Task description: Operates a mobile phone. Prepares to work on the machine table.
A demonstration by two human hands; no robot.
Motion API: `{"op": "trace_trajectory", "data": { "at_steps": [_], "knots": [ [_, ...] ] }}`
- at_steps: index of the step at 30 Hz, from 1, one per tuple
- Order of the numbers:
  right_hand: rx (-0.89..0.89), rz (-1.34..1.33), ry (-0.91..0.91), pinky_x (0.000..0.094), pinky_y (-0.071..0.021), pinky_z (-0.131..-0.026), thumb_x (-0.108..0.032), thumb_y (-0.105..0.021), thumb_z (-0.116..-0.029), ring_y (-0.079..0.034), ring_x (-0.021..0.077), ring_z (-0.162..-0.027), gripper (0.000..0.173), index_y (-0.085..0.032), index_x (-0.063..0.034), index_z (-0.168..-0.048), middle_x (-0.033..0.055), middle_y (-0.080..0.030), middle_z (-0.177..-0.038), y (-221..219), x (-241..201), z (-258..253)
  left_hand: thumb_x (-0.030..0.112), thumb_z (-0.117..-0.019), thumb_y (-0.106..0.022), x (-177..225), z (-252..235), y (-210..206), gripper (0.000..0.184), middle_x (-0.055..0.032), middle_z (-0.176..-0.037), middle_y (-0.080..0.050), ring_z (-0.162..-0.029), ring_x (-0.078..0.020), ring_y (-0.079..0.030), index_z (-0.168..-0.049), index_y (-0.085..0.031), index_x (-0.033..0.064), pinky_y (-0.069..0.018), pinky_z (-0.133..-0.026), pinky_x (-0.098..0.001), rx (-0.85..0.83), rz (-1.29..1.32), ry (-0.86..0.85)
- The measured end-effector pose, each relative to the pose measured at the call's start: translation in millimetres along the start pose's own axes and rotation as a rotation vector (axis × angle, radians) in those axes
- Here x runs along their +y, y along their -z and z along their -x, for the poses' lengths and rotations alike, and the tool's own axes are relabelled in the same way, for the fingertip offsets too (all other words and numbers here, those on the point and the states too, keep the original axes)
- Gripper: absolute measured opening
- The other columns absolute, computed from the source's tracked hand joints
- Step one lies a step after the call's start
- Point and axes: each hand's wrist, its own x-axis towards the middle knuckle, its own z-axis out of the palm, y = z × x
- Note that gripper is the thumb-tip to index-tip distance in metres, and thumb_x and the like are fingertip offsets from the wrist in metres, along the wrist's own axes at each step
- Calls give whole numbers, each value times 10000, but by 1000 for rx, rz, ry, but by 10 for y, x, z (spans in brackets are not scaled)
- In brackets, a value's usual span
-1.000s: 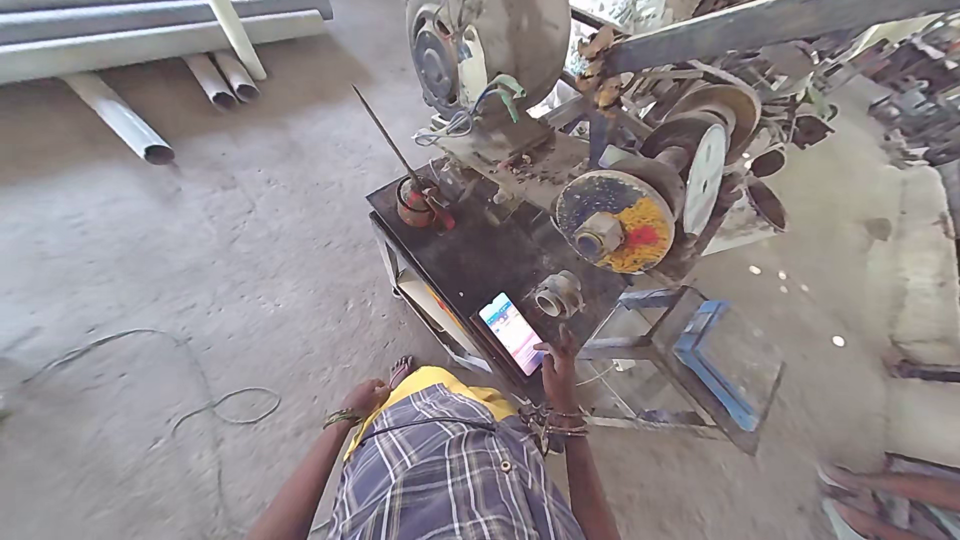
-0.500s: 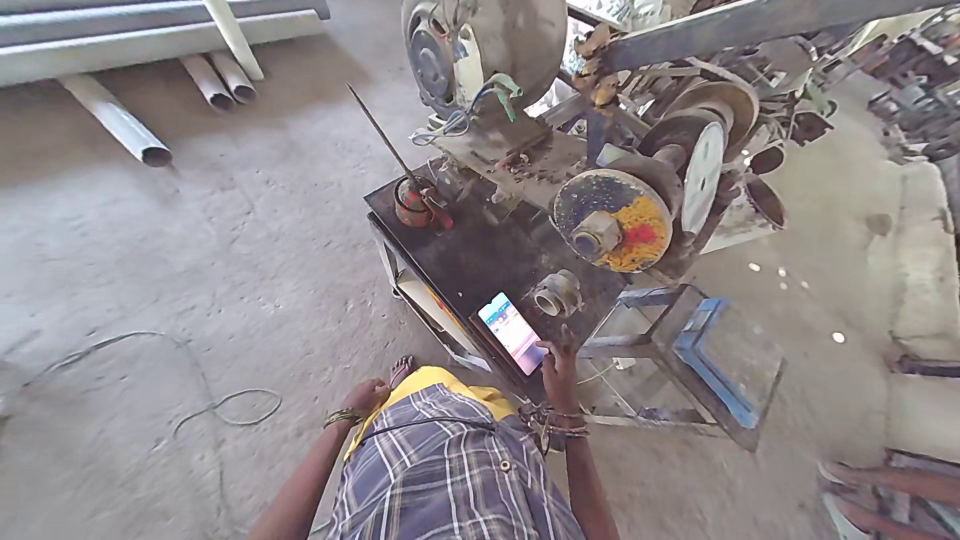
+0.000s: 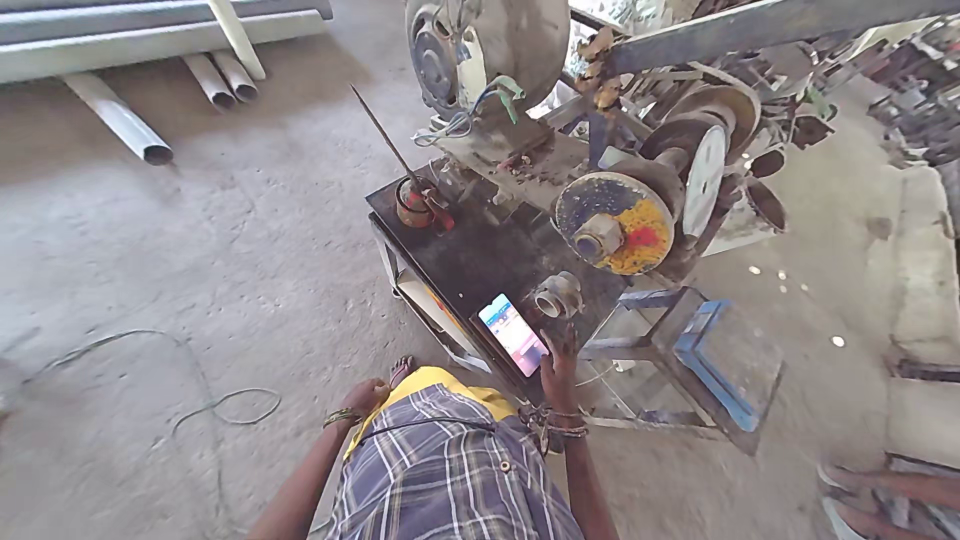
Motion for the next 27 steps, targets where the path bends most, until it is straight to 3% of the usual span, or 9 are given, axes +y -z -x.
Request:
{"op": "trace_trajectory", "data": {
  "at_steps": [4, 7, 12, 14, 17, 19, 21, 24, 27],
  "knots": [
    [-36, -79, 66, 753, -132, -1151, 29, -498, -864, -177, 676, -1445, 383, -729, 55, -1169, 457, -279, -1543, -37, -41, 13, 283, -1104, -465, -12, 0, -9, 464, -317, -1389, -577, -1357, -439, -523, -1391, -560, -69, -356, -1156, -563, 4, 7, -4],
    [-87, -39, 64, 750, -187, -1134, 39, -525, -867, -195, 659, -1453, 337, -760, 14, -1106, 445, -255, -1562, -30, -123, 10, 288, -1103, -468, -5, -5, -9, 467, -320, -1378, -583, -1346, -438, -533, -1385, -563, -72, -361, -1150, -563, 1, 4, -8],
    [-65, -17, -22, 675, -156, -1206, 6, -538, -881, -172, 607, -1492, 531, -575, 57, -1409, 409, -229, -1596, -68, -132, 19, 294, -1104, -466, 0, 36, 5, 468, -317, -1373, -589, -1349, -440, -530, -1389, -567, -64, -358, -1151, -563, 9, 0, -7],
    [-39, -22, -27, 696, -163, -1187, -18, -545, -867, -169, 613, -1488, 590, -531, 45, -1454, 410, -207, -1603, -76, -113, 2, 299, -1104, -466, 0, 51, 16, 473, -319, -1372, -588, -1349, -438, -531, -1388, -567, -66, -359, -1151, -563, 15, 2, -9],
    [-39, -24, 19, 729, -151, -1168, -24, -538, -867, -213, 639, -1457, 532, -602, 37, -1391, 412, -304, -1563, -62, -146, -19, 292, -1105, -465, -10, 68, 27, 469, -319, -1382, -581, -1350, -436, -530, -1380, -569, -74, -359, -1152, -560, 16, -7, -8],
    [-41, 12, 68, 747, -188, -1141, -19, -541, -854, -312, 656, -1401, 456, -689, 26, -1282, 397, -449, -1478, -75, -202, -45, 282, -1103, -470, -21, 81, 36, 464, -325, -1378, -581, -1351, -442, -527, -1373, -571, -82, -359, -1153, -560, 19, -10, -5],
    [-93, 19, 54, 736, -244, -1121, 7, -552, -872, -381, 644, -1362, 397, -717, 16, -1233, 406, -484, -1438, -91, -287, -71, 297, -1103, -468, -44, 86, 47, 472, -322, -1369, -589, -1342, -438, -537, -1373, -574, -76, -367, -1146, -561, 18, -13, 3],
    [-156, 18, 16, 727, -212, -1147, 3, -558, -879, -263, 650, -1428, 384, -712, 10, -1231, 448, -304, -1536, -122, -358, -100, 298, -1100, -478, -72, 89, 63, 473, -324, -1371, -587, -1341, -441, -538, -1378, -572, -74, -368, -1146, -563, 22, -3, 6],
    [-105, 23, -16, 696, -195, -1176, -12, -550, -896, -268, 630, -1440, 464, -635, 39, -1349, 432, -303, -1549, -164, -363, -87, 294, -1101, -475, -88, 78, 85, 472, -323, -1379, -582, -1349, -445, -529, -1381, -568, -74, -361, -1150, -567, 23, 12, 6]
  ]
}}
